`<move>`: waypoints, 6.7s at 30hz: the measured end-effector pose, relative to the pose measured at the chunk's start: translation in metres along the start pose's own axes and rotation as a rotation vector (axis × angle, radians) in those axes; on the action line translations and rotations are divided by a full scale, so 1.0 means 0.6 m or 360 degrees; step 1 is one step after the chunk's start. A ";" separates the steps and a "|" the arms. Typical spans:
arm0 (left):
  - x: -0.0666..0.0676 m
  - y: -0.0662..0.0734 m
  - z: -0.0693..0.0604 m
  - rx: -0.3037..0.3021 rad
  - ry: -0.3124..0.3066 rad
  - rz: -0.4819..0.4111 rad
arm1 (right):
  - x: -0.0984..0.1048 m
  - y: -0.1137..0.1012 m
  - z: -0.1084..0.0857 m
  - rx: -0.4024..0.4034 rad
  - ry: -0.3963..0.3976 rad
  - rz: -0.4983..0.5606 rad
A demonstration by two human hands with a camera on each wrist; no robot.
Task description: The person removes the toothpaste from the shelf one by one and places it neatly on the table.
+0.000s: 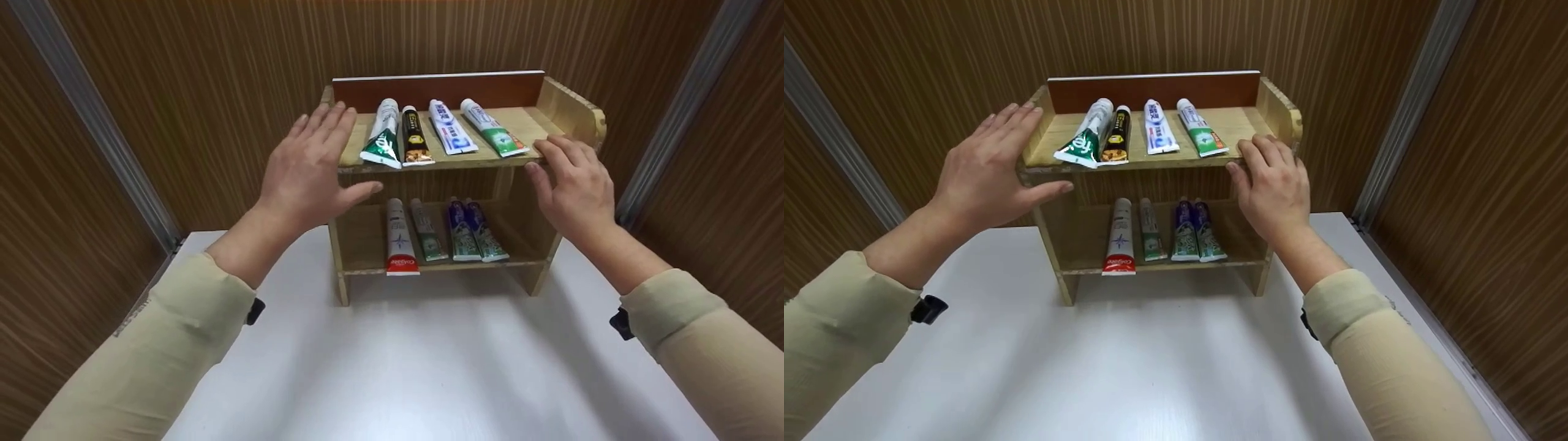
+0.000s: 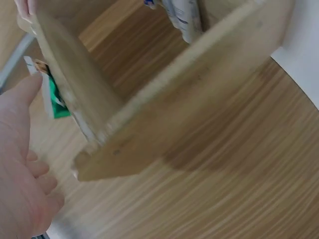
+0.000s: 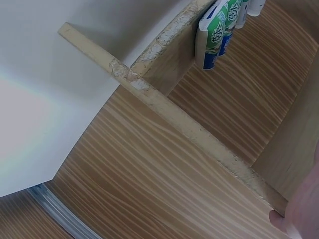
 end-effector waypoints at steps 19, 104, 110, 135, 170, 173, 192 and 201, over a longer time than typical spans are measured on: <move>-0.061 0.063 0.035 0.0250 0.0193 -0.0634 | -0.005 0.008 -0.004 0.0017 0.0056 0.0019; -0.005 0.025 -0.089 0.0206 0.1104 -0.1225 | -0.010 -0.007 -0.002 0.0001 0.0032 0.0055; 0.021 0.005 -0.104 0.0167 0.1175 -0.1178 | -0.006 -0.005 -0.001 -0.0026 0.0036 0.0046; -0.034 -0.129 -0.195 0.0559 0.1200 -0.1103 | -0.004 0.001 -0.003 -0.0037 0.0053 0.0036; -0.279 -0.167 -0.267 0.0771 0.0642 -0.1013 | -0.005 -0.001 -0.001 -0.0003 0.0081 0.0057; -0.293 -0.168 -0.272 0.0776 0.0588 -0.1004 | -0.004 -0.001 -0.002 0.0000 0.0081 0.0062; -0.346 -0.175 -0.295 0.1007 0.0234 -0.1252 | -0.006 -0.001 -0.001 -0.0036 0.0068 0.0062; -0.356 -0.183 -0.305 0.1083 0.0083 -0.1290 | -0.004 -0.002 -0.001 -0.0028 0.0081 0.0067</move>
Point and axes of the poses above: each hand's wrist, its own z-axis towards the middle knuckle, its own x-axis out of the back of the hand, y = z × x, the point moved 4 cm from there along z, towards the middle knuckle, and after that the axes turned 4 degrees about -z, right-handed, at the moved point
